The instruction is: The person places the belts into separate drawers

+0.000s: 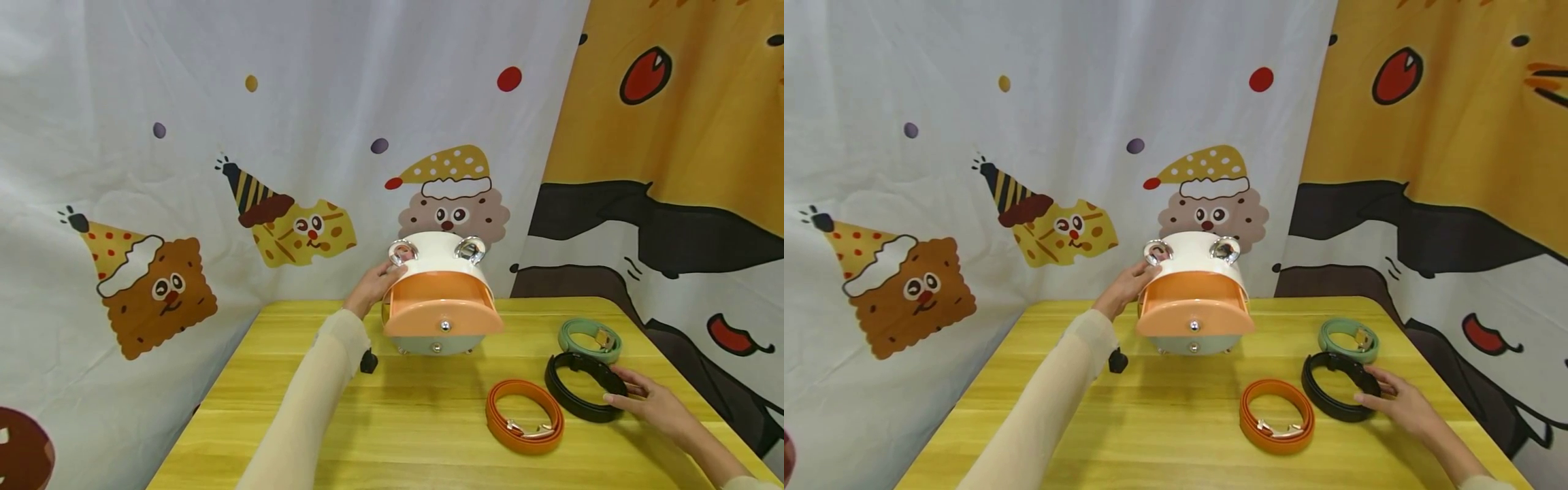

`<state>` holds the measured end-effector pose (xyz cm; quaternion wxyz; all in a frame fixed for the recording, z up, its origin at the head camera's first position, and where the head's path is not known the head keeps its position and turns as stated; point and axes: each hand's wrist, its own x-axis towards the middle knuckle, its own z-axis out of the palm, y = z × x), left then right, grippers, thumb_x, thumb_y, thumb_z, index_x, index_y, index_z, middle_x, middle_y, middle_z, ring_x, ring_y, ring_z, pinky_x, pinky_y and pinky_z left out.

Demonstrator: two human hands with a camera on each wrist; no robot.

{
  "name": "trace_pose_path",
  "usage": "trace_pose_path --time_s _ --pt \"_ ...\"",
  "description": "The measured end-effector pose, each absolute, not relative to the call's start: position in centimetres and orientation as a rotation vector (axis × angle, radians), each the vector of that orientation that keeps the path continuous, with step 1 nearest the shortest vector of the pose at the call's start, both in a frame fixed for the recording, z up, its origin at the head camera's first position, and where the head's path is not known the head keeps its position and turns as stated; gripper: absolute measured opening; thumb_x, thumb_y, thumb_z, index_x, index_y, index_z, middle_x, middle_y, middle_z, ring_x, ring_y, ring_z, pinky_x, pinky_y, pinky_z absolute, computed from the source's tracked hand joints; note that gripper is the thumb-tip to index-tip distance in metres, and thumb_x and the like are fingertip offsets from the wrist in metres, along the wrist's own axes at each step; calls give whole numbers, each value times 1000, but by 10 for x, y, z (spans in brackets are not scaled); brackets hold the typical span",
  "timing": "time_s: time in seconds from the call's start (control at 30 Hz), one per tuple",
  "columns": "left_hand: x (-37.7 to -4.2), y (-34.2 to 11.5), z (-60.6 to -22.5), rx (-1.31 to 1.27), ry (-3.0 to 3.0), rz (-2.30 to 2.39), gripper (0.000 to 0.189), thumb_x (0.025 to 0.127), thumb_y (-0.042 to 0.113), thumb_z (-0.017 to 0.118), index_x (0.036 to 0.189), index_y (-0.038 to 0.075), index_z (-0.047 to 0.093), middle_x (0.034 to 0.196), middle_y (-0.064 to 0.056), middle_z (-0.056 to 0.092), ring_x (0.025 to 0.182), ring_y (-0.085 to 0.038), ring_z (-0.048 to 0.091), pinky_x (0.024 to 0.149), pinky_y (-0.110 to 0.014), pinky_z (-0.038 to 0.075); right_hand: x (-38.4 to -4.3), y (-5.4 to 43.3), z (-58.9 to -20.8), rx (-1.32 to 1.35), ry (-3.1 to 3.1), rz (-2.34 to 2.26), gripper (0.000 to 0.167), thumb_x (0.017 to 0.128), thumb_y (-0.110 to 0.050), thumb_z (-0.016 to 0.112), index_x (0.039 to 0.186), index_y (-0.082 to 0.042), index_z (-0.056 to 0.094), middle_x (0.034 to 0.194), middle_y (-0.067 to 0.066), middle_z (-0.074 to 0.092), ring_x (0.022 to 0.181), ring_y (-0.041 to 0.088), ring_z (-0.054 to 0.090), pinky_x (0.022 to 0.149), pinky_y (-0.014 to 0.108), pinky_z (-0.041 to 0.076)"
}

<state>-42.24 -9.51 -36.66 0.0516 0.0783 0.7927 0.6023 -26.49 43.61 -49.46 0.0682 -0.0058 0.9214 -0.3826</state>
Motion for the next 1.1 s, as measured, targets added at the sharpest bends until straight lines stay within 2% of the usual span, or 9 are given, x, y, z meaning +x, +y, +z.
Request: trace_pose_path --time_s 0.33,0.4,0.5,0.57,0.63,0.73,0.83,0.93,1.1 --pt "-422 -95 -366 235 2431 1826 78 93 56 62 156 18 35 155 -13 39 141 -33 36 113 -47 32 -266 441 -504 -99 2750 -1089 77 96 -35 67 148 12 33 143 48 26 126 65 32 92 64 43" --pt "-421 -94 -366 236 2434 1825 77 94 56 62 156 19 36 155 -13 39 141 -33 35 113 -47 32 -265 441 -506 -118 2769 -1070 73 96 -34 68 144 12 40 142 46 32 127 63 34 94 57 46" --pt "-421 -94 -366 238 2441 1824 76 94 56 62 156 20 37 155 -13 39 141 -33 36 113 -47 32 -264 441 -509 -168 2805 -1057 64 95 -31 69 138 11 49 137 40 43 125 58 40 88 35 50" --pt "-421 -94 -366 241 2449 1820 75 94 56 61 155 21 37 154 -13 39 141 -33 36 113 -47 32 -263 442 -510 -194 2829 -1050 60 93 -30 71 135 10 53 134 36 49 123 51 47 81 22 48" --pt "-422 -94 -366 237 2448 1818 75 93 56 62 155 21 37 154 -13 39 141 -33 36 112 -47 33 -262 442 -511 -208 2837 -1057 59 92 -28 73 133 9 56 132 34 52 119 38 53 78 17 46" --pt "-421 -94 -366 216 2433 1820 78 92 58 63 156 22 36 156 -13 37 141 -33 35 112 -47 34 -261 443 -510 -236 2832 -1085 59 89 -26 76 131 10 56 131 33 53 113 15 55 78 16 46" --pt "-421 -94 -366 194 2414 1826 81 90 60 64 156 23 36 157 -12 35 142 -33 34 112 -47 34 -260 443 -510 -247 2803 -1128 59 88 -25 77 131 11 55 130 33 53 104 -9 48 79 16 47" --pt "-421 -94 -365 195 2408 1832 80 90 60 64 156 23 36 157 -12 35 142 -33 34 112 -47 34 -259 443 -510 -234 2789 -1157 56 89 -24 76 128 10 57 127 30 56 97 -18 42 78 17 48" --pt "-421 -93 -366 200 2409 1842 78 92 57 64 156 22 36 157 -13 36 141 -34 35 111 -46 35 -259 442 -512 -218 2823 -1143 43 88 -23 77 117 6 63 120 21 62 95 -13 47 77 19 49"
